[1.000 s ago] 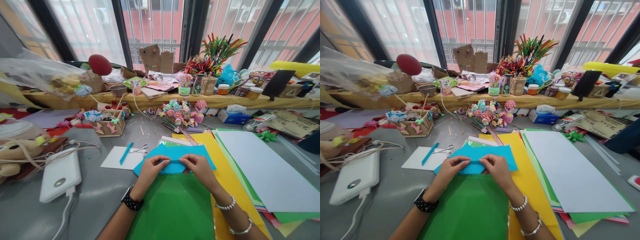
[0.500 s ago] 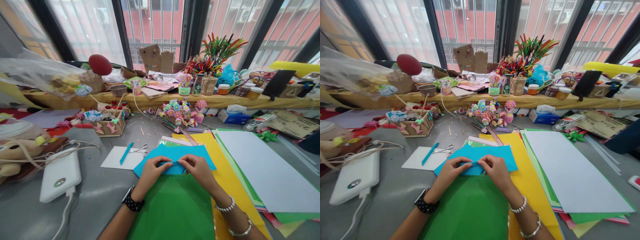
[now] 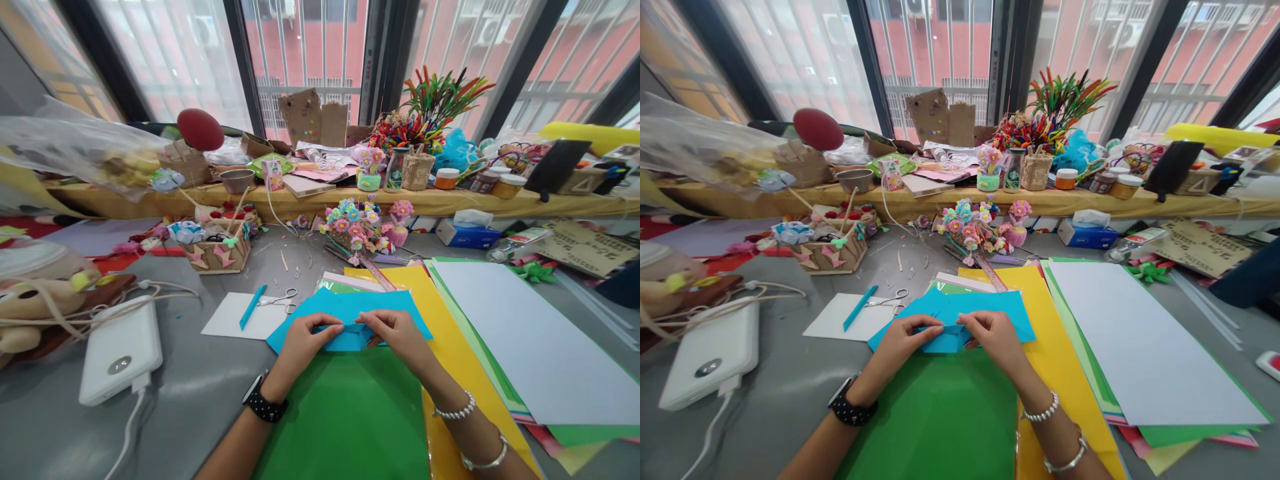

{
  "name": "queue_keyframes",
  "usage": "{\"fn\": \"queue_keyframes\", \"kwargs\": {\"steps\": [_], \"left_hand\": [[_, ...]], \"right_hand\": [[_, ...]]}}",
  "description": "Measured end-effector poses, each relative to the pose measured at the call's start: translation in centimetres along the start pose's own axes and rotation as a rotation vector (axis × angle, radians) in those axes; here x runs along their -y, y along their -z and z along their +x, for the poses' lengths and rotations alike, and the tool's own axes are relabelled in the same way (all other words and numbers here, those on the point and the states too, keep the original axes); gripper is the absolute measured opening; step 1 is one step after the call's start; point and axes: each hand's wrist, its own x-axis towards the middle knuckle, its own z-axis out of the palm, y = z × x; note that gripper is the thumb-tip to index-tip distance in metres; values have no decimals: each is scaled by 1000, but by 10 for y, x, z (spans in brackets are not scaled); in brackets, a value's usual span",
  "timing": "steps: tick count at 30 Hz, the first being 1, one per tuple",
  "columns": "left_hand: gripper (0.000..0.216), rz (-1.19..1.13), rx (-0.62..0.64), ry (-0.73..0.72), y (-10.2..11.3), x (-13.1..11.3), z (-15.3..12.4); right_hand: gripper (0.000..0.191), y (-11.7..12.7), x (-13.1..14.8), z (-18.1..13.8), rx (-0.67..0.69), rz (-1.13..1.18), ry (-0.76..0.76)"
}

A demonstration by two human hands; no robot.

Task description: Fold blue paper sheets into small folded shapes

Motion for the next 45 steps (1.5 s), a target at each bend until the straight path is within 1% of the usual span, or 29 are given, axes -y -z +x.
{"fn": "queue_keyframes", "kwargs": {"steps": [4,11,17,23,28,33,40,45], "left_hand": [[15,7,10,-7,0,-1,0],[12,34,23,-59,-4,-2,-3],[12,65,-25,-90,-4,-5,-4],[14,74,-7,-110,-1,-7,-3],[13,92,-54,-73,0,-5,-3],[18,94,-117,-32,0,-3,-2],[18,18,-95,-19,1,-7,-3],[19,-80,-107,25,0,-5,-2]], "right_hand": [[34,0,0,-1,29,-12,-10],[24,-8,-3,-2,50,-84,56],[24,-10,-3,-3,16,-150,115],[27,-8,0,-4,14,-172,143],[26,-7,1,-5,20,-160,140],[23,-5,1,-4,15,-134,129],[25,-2,3,-4,1,-90,111],[25,-5,1,-4,-3,-21,86]]}}
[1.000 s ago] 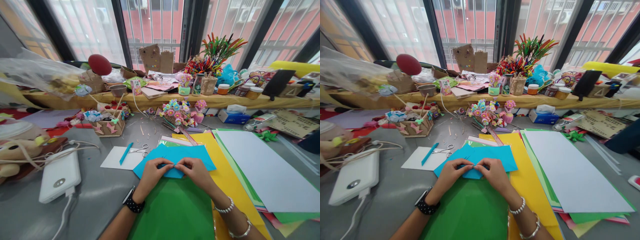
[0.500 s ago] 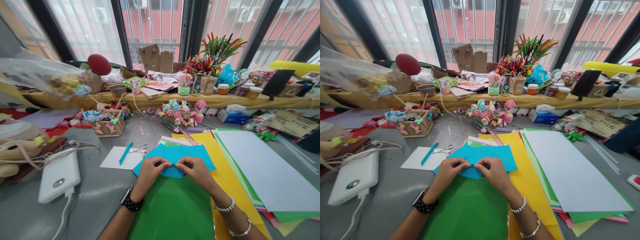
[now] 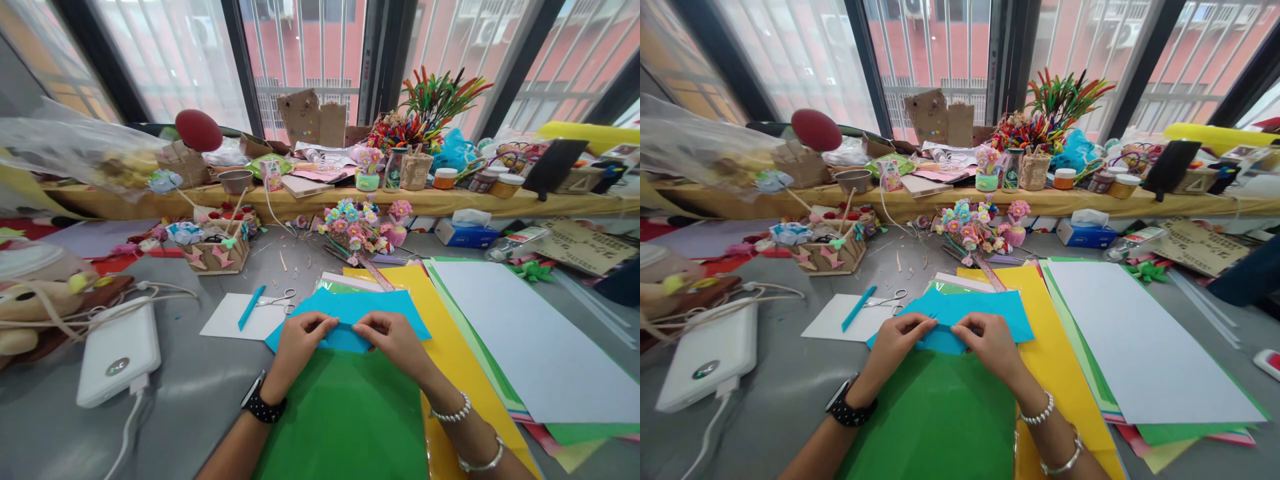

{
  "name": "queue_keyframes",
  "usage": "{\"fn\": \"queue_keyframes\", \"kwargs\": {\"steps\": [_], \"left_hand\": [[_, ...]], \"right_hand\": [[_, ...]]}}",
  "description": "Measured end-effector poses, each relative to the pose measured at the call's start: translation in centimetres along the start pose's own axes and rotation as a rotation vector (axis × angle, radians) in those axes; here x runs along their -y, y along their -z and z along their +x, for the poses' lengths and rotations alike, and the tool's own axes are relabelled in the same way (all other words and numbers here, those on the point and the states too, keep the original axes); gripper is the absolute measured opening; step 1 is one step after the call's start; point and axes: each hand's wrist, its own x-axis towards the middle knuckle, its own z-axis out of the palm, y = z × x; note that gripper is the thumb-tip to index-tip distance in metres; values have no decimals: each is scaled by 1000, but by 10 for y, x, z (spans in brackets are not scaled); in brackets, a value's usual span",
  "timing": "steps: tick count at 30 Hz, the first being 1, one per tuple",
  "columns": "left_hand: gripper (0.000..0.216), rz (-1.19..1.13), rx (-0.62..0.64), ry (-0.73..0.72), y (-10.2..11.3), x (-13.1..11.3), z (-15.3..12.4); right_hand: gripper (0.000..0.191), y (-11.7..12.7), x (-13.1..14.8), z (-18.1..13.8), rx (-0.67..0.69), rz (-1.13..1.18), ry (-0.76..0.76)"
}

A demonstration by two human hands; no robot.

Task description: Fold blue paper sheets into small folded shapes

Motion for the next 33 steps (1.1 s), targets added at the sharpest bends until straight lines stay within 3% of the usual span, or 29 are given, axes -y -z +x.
{"fn": "queue_keyframes", "kwargs": {"steps": [7,13,18,28,33], "left_hand": [[28,-220,35,66,-2,9,5],[29,-321,22,80,-1,7,3],[33,-355,35,96,-3,5,2],[37,-370,125,148,-5,8,2],[42,-360,75,149,-3,11,4]], "right_hand": [[27,-6,-5,1,-53,124,-68],[20,-12,-7,1,53,147,-81],[22,-15,-3,-1,144,140,-83],[29,-18,-3,-2,109,116,-95],[28,-15,-4,-1,131,107,-107]]}}
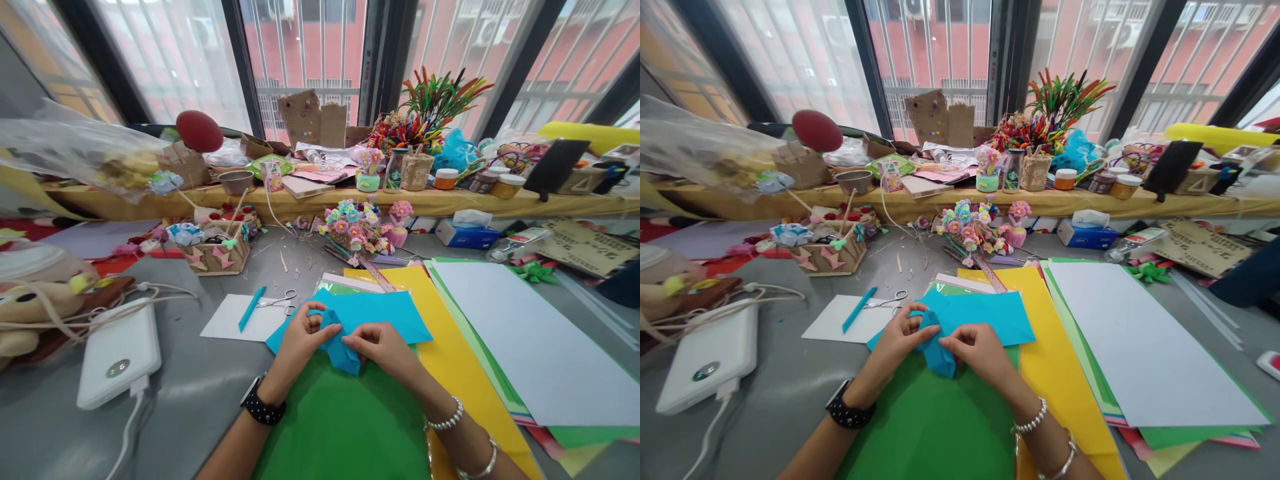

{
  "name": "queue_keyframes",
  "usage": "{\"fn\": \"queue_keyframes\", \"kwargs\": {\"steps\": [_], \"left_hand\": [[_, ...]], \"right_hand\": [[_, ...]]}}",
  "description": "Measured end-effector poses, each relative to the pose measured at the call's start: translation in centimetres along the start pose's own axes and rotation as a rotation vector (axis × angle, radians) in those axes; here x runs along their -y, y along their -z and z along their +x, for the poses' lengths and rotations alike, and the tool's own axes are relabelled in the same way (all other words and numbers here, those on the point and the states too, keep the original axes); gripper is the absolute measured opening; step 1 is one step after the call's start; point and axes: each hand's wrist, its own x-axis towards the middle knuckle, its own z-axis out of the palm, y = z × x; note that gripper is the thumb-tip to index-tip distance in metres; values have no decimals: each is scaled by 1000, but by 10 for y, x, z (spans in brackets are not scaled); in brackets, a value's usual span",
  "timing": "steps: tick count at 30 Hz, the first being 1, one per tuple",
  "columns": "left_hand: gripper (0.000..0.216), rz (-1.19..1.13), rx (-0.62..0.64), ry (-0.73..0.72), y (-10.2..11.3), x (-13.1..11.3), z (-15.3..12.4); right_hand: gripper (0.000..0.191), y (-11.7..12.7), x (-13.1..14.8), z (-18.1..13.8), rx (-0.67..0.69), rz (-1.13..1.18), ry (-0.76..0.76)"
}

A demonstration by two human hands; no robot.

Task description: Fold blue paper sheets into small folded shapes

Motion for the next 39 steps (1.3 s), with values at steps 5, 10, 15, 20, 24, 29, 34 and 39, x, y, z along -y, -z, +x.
{"fn": "queue_keyframes", "kwargs": {"steps": [5,10,15,20,24,29,34,39], "left_hand": [[45,-14,-31,-3,-1,-4,-1],[45,1,-12,-1,-6,-9,-5],[46,-15,-51,-19,-4,-5,-3],[47,-22,-72,-32,-2,0,-1],[45,-13,-90,-48,-2,4,-2],[45,-4,-102,-57,-3,6,-1],[46,11,-70,-35,-2,4,0],[50,74,26,-19,-3,-2,-3]], "right_hand": [[26,0,2,-1,-31,-21,4],[23,-1,2,-1,-73,-54,16],[23,0,1,0,-67,-66,13],[22,1,1,-1,-77,-86,24],[22,1,-1,-1,-98,-125,40],[26,1,-2,0,-110,-172,65],[29,5,-3,1,-91,-171,85],[32,6,-4,3,-112,-116,131]]}}
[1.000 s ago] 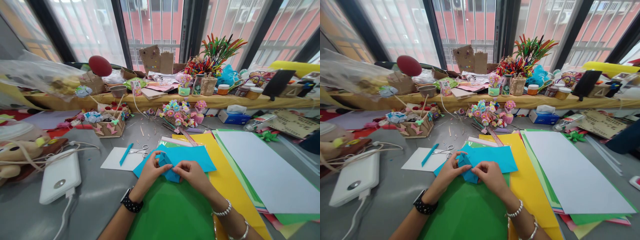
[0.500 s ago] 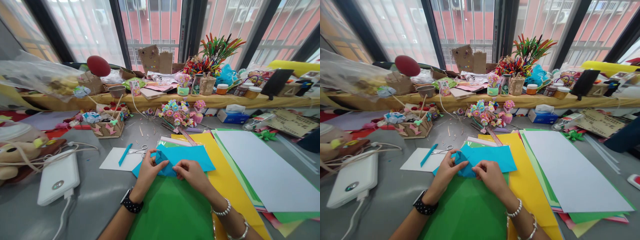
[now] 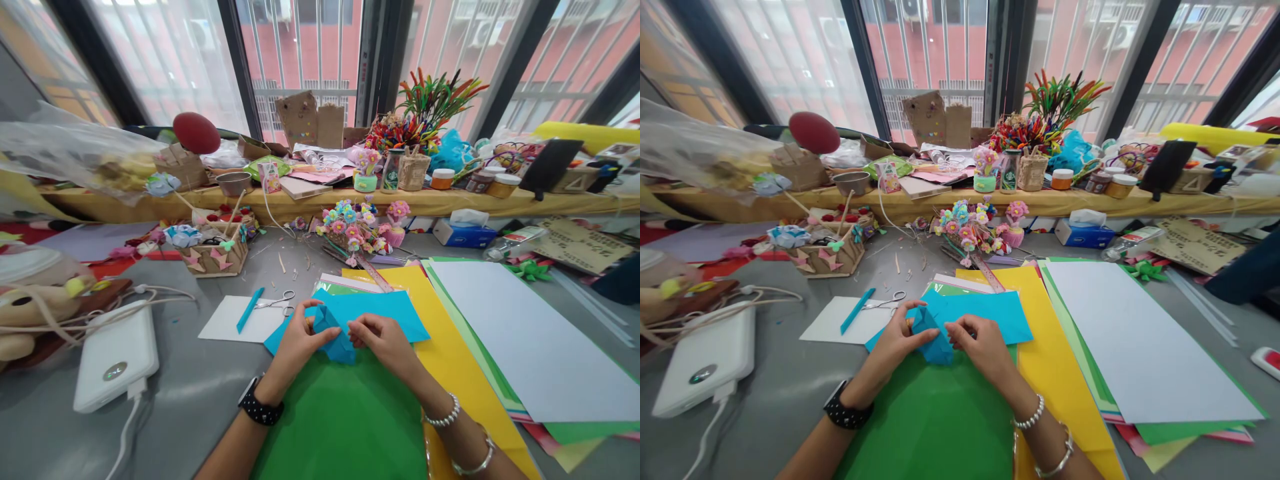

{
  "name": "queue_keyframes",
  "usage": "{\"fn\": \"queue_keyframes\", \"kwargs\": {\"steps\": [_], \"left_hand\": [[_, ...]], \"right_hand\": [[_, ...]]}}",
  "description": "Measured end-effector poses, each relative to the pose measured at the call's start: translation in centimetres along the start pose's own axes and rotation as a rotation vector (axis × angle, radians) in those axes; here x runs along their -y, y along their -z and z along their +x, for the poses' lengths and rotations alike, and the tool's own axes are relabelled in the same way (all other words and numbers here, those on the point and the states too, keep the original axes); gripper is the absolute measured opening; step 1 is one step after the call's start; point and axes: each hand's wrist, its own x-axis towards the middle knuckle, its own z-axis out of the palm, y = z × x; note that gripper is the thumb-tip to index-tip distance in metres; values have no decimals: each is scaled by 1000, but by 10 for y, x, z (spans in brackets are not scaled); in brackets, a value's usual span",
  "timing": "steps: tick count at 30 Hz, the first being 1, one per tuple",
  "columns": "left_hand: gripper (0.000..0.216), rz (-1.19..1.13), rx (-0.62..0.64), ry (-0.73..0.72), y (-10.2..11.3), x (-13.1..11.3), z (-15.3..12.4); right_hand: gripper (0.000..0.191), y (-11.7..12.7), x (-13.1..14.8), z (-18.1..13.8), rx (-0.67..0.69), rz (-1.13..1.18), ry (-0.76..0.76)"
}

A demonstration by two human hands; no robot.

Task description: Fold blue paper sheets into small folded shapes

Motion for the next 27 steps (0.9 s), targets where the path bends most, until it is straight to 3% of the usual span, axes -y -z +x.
{"fn": "queue_keyframes", "kwargs": {"steps": [4,9,14,18,23,27], "left_hand": [[58,69,110,-13,-5,-4,-6],[62,94,152,-49,-8,-4,-9],[58,40,120,-58,-5,2,-4],[60,8,106,-42,-2,2,-3],[63,-11,198,-1,-1,1,-5],[63,-11,197,4,0,0,-5]], "right_hand": [[20,-5,5,-1,-25,8,45],[15,-6,8,-3,-45,15,60],[20,-1,1,0,-121,61,21],[24,3,-1,2,-92,123,-18],[32,10,4,2,-62,164,-44],[27,12,5,2,-30,166,-77]]}}
